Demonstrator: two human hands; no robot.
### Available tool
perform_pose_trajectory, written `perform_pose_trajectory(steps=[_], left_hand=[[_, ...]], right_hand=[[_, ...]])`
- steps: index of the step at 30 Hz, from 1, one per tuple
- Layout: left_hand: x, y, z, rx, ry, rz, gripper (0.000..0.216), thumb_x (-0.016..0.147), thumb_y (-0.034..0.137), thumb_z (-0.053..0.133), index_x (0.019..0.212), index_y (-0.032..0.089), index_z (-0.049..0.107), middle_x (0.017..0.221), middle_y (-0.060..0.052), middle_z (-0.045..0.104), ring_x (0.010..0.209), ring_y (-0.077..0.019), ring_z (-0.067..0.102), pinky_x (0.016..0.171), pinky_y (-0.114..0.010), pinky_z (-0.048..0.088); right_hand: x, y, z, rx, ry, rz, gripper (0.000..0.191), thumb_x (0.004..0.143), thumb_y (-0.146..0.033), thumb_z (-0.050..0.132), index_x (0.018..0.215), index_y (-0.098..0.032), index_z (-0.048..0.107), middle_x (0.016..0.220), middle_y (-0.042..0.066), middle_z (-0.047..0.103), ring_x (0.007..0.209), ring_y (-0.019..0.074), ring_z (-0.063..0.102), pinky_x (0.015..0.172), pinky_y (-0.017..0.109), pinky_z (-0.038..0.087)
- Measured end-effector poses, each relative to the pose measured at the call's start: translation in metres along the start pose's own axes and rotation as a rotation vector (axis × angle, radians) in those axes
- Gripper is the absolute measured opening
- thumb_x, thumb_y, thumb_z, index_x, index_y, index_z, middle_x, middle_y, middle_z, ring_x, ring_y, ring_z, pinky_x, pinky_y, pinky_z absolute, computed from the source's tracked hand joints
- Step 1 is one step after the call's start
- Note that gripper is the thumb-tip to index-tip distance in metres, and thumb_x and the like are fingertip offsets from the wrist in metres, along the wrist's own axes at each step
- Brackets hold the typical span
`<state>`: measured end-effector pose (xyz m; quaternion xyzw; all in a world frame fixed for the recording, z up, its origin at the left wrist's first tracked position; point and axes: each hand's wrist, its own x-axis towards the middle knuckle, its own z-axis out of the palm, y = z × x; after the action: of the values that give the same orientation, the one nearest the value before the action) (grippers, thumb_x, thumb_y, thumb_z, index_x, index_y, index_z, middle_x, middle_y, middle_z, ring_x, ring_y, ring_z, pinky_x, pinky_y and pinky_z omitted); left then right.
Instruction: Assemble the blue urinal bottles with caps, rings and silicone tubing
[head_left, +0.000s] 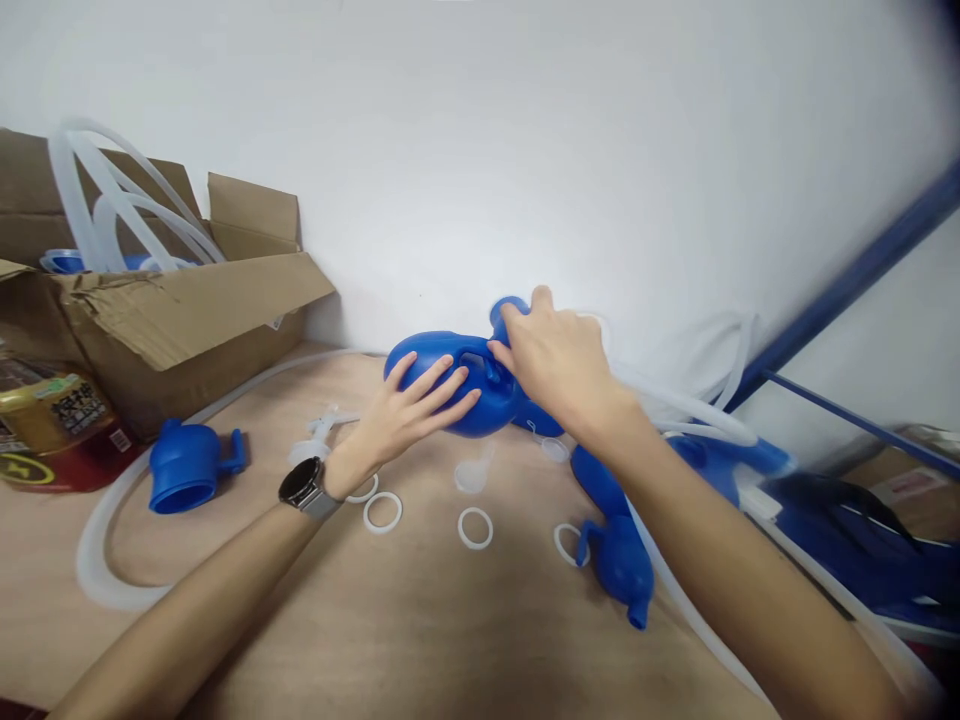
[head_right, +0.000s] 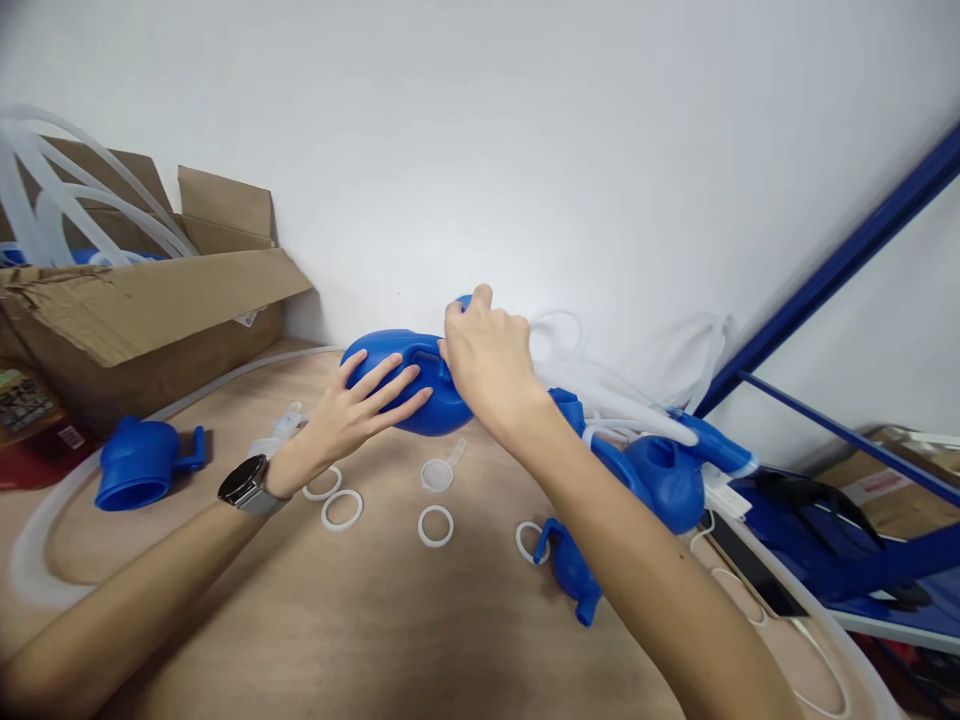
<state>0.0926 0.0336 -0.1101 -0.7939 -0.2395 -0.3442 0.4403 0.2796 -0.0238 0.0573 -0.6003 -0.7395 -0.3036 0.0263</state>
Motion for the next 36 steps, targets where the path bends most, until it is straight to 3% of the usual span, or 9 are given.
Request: perform_pose_trajectory(steps=[8, 12, 15, 17, 20, 25, 28, 32, 36], left_hand=[[-0.022, -0.036, 0.010, 0.004, -0.144, -0.249, 0.060, 0.105, 0.010, 0.051, 0.160, 0.033, 0.048, 0.160, -0.013, 0.057, 0.153, -0.0371, 0.045, 0.124, -0.067, 0.029], [-0.041, -0.073, 0.004, 0.031, -0.229, -0.553, 0.065, 0.102, 0.010, 0.047, 0.162, 0.035, 0.048, 0.164, -0.013, 0.051, 0.153, -0.0457, 0.039, 0.118, -0.070, 0.031], [-0.059, -0.091, 0.001, 0.073, -0.332, -0.742, 0.066, 0.099, 0.013, 0.045, 0.164, 0.028, 0.046, 0.166, -0.018, 0.046, 0.151, -0.0525, 0.034, 0.111, -0.072, 0.034], [-0.073, -0.096, 0.004, 0.080, -0.404, -0.808, 0.065, 0.099, 0.018, 0.045, 0.164, 0.024, 0.045, 0.166, -0.021, 0.044, 0.149, -0.0547, 0.033, 0.107, -0.072, 0.035], [-0.093, -0.095, 0.016, 0.071, -0.516, -0.828, 0.069, 0.094, 0.019, 0.049, 0.163, 0.021, 0.045, 0.167, -0.022, 0.042, 0.148, -0.0549, 0.032, 0.107, -0.071, 0.035], [-0.123, -0.090, 0.034, 0.082, -0.632, -0.813, 0.078, 0.086, 0.007, 0.046, 0.163, 0.017, 0.042, 0.169, -0.023, 0.038, 0.151, -0.0510, 0.031, 0.114, -0.070, 0.029], [-0.134, -0.088, 0.039, 0.072, -0.664, -0.829, 0.080, 0.086, 0.007, 0.047, 0.165, 0.012, 0.036, 0.170, -0.028, 0.034, 0.151, -0.0529, 0.030, 0.115, -0.074, 0.027], [-0.142, -0.085, 0.043, 0.036, -0.711, -0.863, 0.078, 0.090, 0.014, 0.049, 0.166, 0.009, 0.032, 0.171, -0.032, 0.030, 0.154, -0.0553, 0.027, 0.115, -0.076, 0.027], [-0.145, -0.084, 0.046, 0.032, -0.743, -0.906, 0.076, 0.095, 0.021, 0.046, 0.167, 0.003, 0.027, 0.171, -0.034, 0.026, 0.154, -0.0568, 0.025, 0.113, -0.076, 0.032]], right_hand=[[-0.028, 0.024, 0.022, 0.148, 0.176, -0.196, 0.083, 0.101, -0.031, 0.059, 0.171, -0.036, 0.016, 0.156, 0.022, 0.043, 0.090, 0.0289, 0.074, 0.056, 0.033, 0.052], [-0.050, 0.051, 0.044, 0.278, 0.106, -0.216, 0.097, 0.101, -0.038, 0.061, 0.173, -0.033, -0.003, 0.119, 0.012, 0.071, 0.078, 0.0288, 0.073, 0.058, 0.037, 0.056], [-0.067, 0.070, 0.068, 0.283, 0.154, -0.222, 0.089, 0.103, -0.036, 0.057, 0.173, -0.027, 0.004, 0.100, 0.008, 0.076, 0.088, 0.0332, 0.074, 0.078, 0.047, 0.061], [-0.081, 0.078, 0.088, 0.246, 0.265, -0.244, 0.080, 0.105, -0.034, 0.055, 0.173, -0.026, 0.013, 0.124, 0.015, 0.073, 0.114, 0.0372, 0.071, 0.097, 0.055, 0.057], [-0.107, 0.081, 0.128, 0.204, 0.322, -0.215, 0.070, 0.107, -0.034, 0.053, 0.171, -0.027, 0.024, 0.159, 0.024, 0.047, 0.143, 0.0432, 0.052, 0.106, 0.059, 0.052], [-0.158, 0.082, 0.215, 0.258, 0.119, -0.046, 0.066, 0.106, -0.046, 0.048, 0.166, -0.022, 0.036, 0.152, 0.024, 0.053, 0.136, 0.0408, 0.058, 0.098, 0.053, 0.058], [-0.177, 0.091, 0.253, 0.188, 0.003, 0.050, 0.063, 0.103, -0.045, 0.046, 0.159, -0.017, 0.048, 0.139, 0.026, 0.064, 0.130, 0.0435, 0.061, 0.107, 0.059, 0.051], [-0.176, 0.103, 0.262, 0.138, 0.005, 0.085, 0.064, 0.105, -0.045, 0.043, 0.159, -0.011, 0.049, 0.137, 0.026, 0.068, 0.132, 0.0433, 0.060, 0.118, 0.060, 0.040], [-0.156, 0.106, 0.245, 0.102, -0.015, 0.128, 0.058, 0.106, -0.040, 0.043, 0.156, -0.013, 0.055, 0.142, 0.028, 0.066, 0.130, 0.0432, 0.060, 0.108, 0.059, 0.044]])
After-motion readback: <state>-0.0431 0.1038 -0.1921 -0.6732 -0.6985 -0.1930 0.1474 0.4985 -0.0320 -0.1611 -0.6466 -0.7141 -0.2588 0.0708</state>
